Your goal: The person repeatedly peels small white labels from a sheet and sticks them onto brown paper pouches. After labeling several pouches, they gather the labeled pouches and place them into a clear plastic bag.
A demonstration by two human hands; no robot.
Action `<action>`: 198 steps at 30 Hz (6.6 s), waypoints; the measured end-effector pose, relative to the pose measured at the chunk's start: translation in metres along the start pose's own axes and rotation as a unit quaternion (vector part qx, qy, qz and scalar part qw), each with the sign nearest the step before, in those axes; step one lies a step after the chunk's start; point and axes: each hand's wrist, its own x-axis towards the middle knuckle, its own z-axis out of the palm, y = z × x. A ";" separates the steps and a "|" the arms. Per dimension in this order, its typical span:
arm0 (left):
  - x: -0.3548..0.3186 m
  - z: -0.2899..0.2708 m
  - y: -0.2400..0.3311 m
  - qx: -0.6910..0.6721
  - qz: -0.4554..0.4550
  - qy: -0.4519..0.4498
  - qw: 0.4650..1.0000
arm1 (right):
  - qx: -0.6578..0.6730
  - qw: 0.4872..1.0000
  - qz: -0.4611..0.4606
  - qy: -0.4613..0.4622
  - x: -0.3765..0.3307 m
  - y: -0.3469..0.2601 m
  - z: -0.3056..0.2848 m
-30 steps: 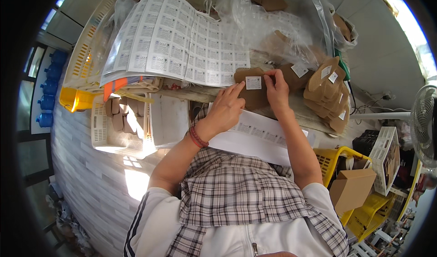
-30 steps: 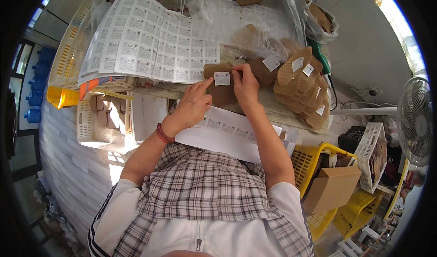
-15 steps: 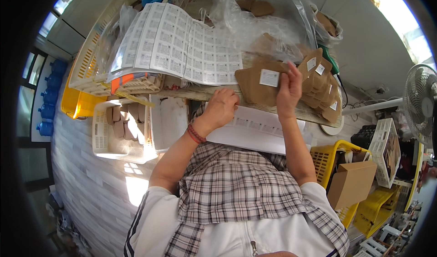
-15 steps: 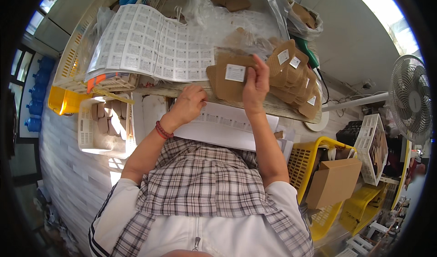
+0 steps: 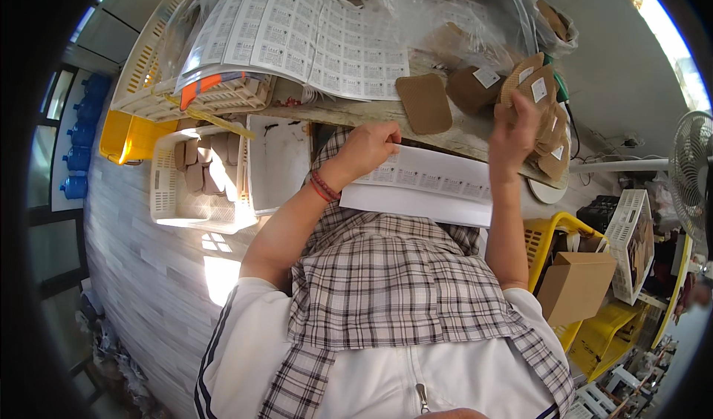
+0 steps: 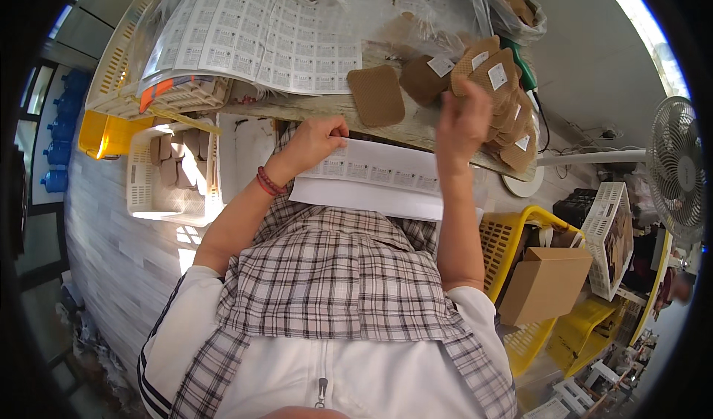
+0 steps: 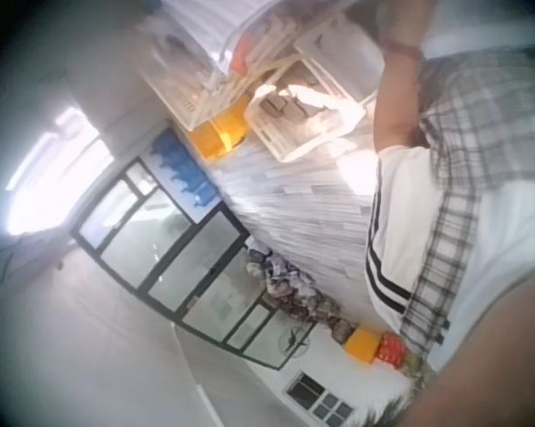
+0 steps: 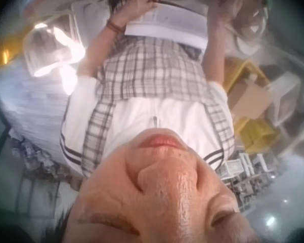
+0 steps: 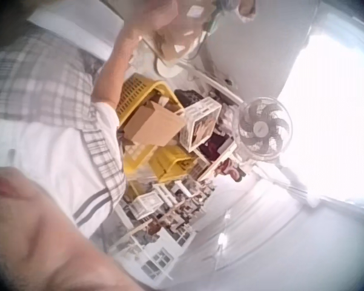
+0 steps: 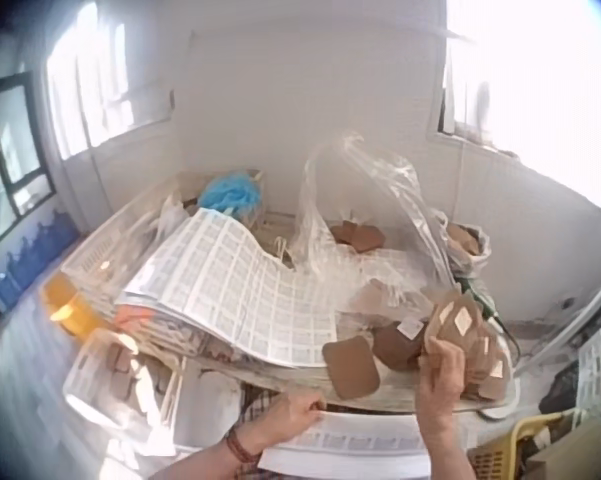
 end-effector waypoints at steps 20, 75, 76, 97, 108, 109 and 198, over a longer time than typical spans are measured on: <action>-0.020 -0.033 -0.021 -0.002 -0.128 0.005 0.992 | 0.184 0.952 -0.011 -0.245 -0.093 -0.072 0.048; 0.044 -0.001 -0.002 0.212 0.206 0.026 0.955 | 0.113 0.925 0.207 -0.299 -0.010 0.011 0.110; 0.043 -0.001 -0.002 0.218 0.204 0.023 0.954 | 0.114 0.925 0.203 -0.299 -0.011 0.012 0.110; 0.042 -0.001 0.001 0.238 0.187 0.006 0.953 | -0.014 0.962 0.024 -0.270 -0.015 0.003 0.097; 0.040 -0.003 0.001 0.239 0.195 0.014 0.951 | -0.049 0.964 0.056 -0.255 -0.021 0.010 0.109; 0.041 -0.004 0.002 0.235 0.200 0.013 0.951 | -0.050 0.964 0.056 -0.255 -0.021 0.008 0.108; -0.046 -0.032 -0.057 -0.512 -0.255 -0.081 0.816 | 0.249 0.941 -0.085 -0.213 -0.093 -0.091 0.051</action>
